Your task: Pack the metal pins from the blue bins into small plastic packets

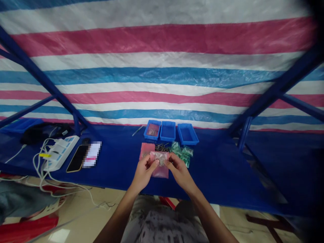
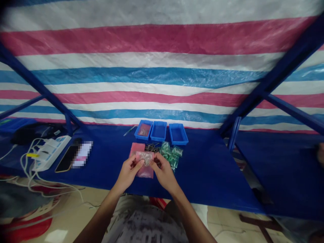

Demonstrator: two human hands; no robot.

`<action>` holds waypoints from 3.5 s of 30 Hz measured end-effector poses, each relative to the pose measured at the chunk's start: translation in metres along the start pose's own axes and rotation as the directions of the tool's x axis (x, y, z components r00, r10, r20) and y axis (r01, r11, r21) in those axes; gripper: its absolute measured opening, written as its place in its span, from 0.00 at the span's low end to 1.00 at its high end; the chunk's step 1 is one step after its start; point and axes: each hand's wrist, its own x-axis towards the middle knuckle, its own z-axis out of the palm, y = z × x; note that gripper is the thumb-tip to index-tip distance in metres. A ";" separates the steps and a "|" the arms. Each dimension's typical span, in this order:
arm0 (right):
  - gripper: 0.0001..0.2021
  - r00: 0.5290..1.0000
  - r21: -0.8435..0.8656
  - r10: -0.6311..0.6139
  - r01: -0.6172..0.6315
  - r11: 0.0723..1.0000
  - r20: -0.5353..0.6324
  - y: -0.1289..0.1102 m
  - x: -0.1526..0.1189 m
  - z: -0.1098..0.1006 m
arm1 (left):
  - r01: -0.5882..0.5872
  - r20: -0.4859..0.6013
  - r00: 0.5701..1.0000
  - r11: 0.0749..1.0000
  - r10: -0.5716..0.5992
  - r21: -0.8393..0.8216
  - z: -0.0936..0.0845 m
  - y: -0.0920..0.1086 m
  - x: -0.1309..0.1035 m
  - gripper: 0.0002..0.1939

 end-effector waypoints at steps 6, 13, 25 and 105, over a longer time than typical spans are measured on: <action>0.09 0.999 0.014 -0.010 0.011 1.000 -0.052 0.004 -0.002 0.007 | -0.023 0.011 1.000 0.999 0.022 0.041 0.000 -0.001 -0.003 0.17; 0.10 0.993 -0.015 0.010 -0.012 1.000 -0.120 0.001 -0.003 0.009 | -0.047 0.046 0.998 0.995 0.043 0.092 0.001 -0.003 -0.003 0.17; 0.13 0.994 -0.003 0.028 -0.028 1.000 -0.101 0.000 -0.005 0.003 | -0.026 0.036 0.999 0.995 0.022 0.097 0.001 -0.008 -0.014 0.16; 0.18 0.987 0.088 0.141 -0.134 0.987 -0.075 0.002 -0.013 -0.011 | -0.219 0.029 0.968 0.787 0.248 0.577 -0.015 0.011 -0.006 0.25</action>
